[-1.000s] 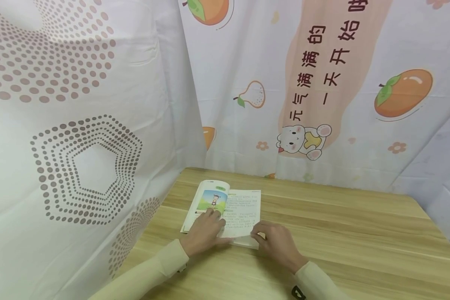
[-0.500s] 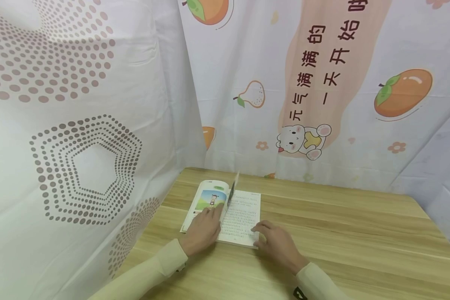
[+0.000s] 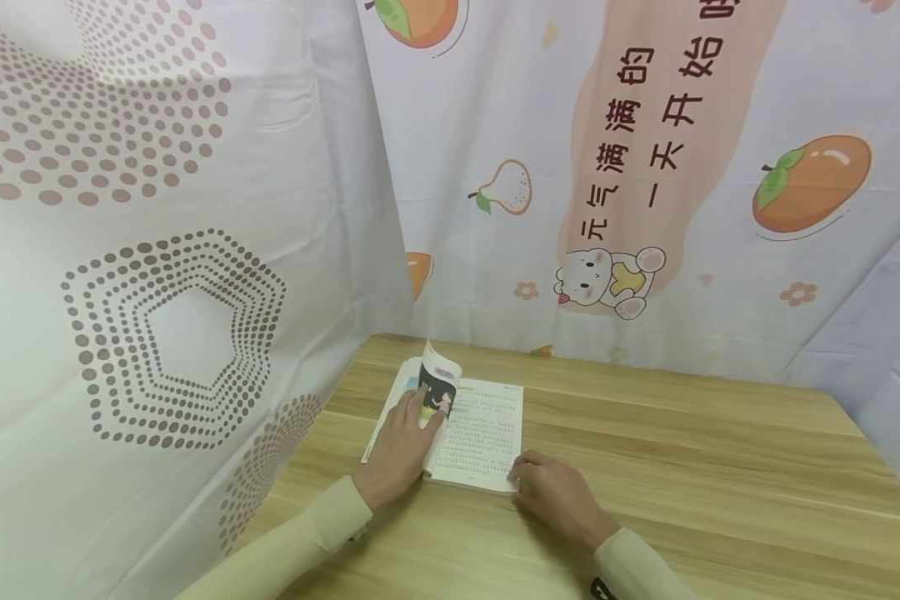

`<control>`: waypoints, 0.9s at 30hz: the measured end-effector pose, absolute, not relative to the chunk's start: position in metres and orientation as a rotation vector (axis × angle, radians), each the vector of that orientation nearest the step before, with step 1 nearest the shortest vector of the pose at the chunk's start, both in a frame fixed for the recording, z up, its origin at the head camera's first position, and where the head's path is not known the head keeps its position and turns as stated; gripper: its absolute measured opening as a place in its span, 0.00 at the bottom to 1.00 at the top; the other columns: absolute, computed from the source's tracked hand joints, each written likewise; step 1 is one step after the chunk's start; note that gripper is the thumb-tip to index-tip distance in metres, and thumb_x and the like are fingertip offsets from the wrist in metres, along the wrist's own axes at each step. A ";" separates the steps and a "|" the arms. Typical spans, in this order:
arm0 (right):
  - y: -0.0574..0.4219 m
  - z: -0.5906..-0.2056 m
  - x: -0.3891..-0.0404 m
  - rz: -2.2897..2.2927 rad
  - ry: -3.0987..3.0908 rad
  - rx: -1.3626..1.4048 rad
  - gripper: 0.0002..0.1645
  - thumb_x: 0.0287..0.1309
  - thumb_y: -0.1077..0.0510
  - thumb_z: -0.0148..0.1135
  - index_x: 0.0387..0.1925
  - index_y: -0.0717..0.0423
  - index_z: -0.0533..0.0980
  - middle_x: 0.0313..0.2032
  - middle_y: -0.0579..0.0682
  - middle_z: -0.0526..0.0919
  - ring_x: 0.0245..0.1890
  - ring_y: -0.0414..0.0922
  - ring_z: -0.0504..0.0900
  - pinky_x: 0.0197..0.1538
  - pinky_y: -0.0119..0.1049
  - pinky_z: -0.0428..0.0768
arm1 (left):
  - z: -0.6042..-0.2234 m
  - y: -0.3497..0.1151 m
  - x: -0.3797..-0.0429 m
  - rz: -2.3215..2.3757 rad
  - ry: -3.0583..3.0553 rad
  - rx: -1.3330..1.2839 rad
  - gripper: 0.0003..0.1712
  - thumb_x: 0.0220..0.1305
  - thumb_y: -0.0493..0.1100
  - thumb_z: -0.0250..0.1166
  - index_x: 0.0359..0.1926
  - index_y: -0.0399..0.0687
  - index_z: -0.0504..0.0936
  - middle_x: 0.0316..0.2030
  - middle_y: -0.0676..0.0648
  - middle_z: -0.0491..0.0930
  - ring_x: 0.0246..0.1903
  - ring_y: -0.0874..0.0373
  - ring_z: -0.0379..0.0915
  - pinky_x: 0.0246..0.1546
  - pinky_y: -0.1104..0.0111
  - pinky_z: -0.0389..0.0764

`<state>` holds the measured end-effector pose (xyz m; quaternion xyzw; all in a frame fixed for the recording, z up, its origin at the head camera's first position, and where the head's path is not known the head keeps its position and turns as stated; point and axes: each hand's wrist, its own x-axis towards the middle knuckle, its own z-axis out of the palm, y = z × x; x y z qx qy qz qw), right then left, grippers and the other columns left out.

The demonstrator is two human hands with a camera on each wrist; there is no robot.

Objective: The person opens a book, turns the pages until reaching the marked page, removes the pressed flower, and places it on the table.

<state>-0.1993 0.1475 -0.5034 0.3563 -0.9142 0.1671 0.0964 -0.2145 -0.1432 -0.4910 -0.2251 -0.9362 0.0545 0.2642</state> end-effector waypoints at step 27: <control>0.142 -0.507 -0.200 0.429 -2.442 1.130 0.09 0.51 0.65 0.78 0.34 0.52 0.87 0.37 0.42 0.88 0.37 0.41 0.88 0.38 0.37 0.86 | -0.492 -0.144 -0.212 0.142 -2.560 -0.773 0.11 0.53 0.31 0.71 0.35 0.48 0.83 0.28 0.50 0.78 0.27 0.57 0.71 0.22 0.68 0.71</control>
